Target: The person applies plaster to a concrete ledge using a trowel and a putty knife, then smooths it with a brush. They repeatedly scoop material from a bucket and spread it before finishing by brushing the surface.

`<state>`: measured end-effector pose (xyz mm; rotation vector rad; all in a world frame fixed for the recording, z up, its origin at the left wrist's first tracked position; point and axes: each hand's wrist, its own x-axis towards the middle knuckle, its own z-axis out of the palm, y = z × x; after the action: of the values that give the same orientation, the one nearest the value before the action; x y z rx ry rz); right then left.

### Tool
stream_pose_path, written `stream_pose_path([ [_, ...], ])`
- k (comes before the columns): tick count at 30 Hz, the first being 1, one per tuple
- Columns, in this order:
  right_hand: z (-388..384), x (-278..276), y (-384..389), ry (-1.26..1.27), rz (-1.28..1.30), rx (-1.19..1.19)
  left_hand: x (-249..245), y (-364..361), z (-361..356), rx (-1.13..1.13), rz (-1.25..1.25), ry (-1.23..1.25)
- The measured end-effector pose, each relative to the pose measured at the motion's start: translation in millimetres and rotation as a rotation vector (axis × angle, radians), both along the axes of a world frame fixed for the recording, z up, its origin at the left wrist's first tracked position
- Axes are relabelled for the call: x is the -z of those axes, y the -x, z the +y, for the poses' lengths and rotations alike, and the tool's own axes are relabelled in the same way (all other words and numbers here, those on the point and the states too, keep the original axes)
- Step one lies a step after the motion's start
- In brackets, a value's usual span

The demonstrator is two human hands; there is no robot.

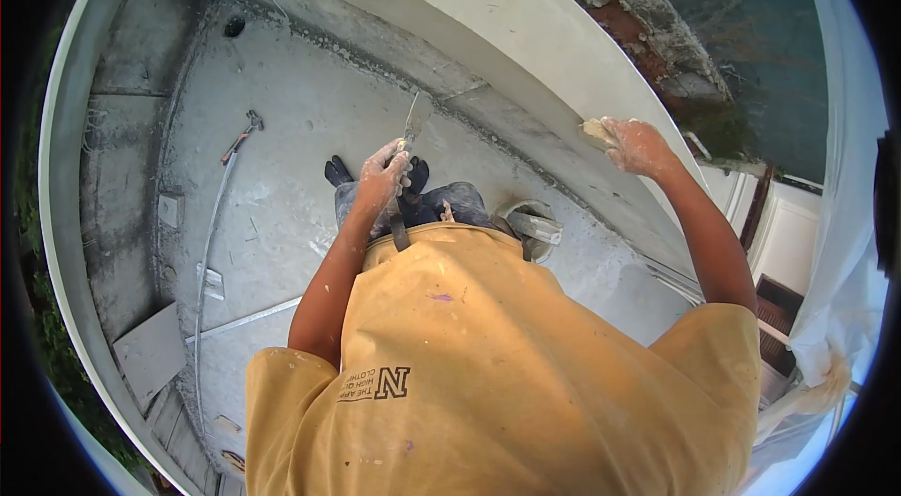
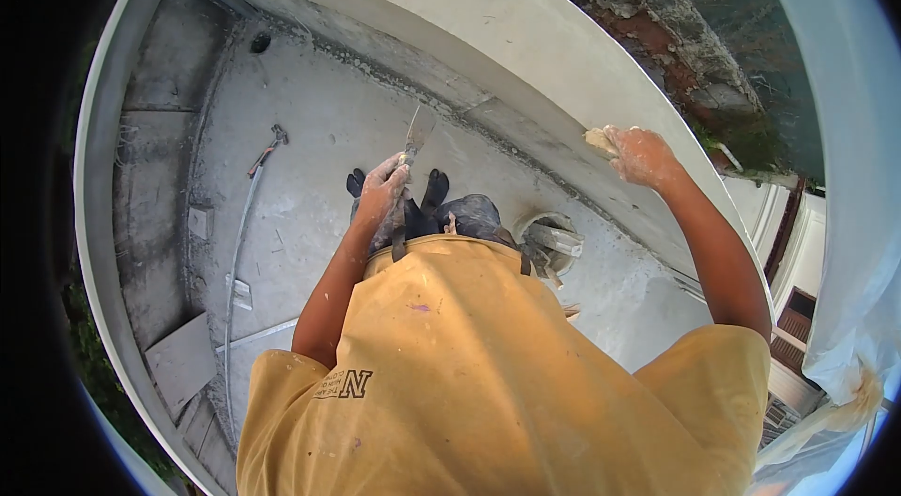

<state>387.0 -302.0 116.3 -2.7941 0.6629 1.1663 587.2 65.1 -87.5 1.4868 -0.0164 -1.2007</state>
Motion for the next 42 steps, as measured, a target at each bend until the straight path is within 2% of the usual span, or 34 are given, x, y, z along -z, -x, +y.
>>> stream_pose_path([
  [4,3,-23,34,-0.057,-0.091,0.107,-9,-4,-1,0.042,0.243,0.077],
  [8,53,-87,7,-0.164,-0.288,0.348,-31,-10,-2,0.160,0.527,0.167],
  [13,126,-99,-4,-0.236,-0.783,0.382,-73,-19,4,0.341,0.607,0.246],
  [15,166,-93,-18,-0.360,-0.967,0.419,-86,-26,11,0.378,0.625,0.282],
  [18,215,-49,-15,-0.346,-1.078,0.274,-114,-40,31,0.359,0.659,0.338],
  [20,249,-24,-16,-0.332,-1.131,0.263,-131,-50,45,0.310,0.723,0.385],
  [24,285,-1,-25,-0.252,-1.259,0.206,-135,-64,75,0.337,0.644,0.397],
  [27,289,29,-14,-0.233,-1.193,0.329,-134,-74,93,0.395,0.615,0.369],
  [30,286,47,1,-0.069,-1.055,0.488,-130,-82,109,0.371,0.683,0.448],
  [33,306,33,-10,0.100,-1.039,0.794,-132,-96,112,0.306,0.420,0.479],
  [36,321,9,-33,-0.655,-1.458,1.274,-142,-99,104,0.264,0.045,0.444],
  [37,325,16,-41,-0.812,-1.636,1.366,-139,-100,102,0.297,-0.110,0.436],
  [41,324,-7,-75,-1.192,-1.796,1.636,-135,-105,95,0.425,-0.776,0.468],
  [42,320,-9,-77,-1.251,-1.757,1.656,-137,-107,92,0.460,-0.953,0.491],
])
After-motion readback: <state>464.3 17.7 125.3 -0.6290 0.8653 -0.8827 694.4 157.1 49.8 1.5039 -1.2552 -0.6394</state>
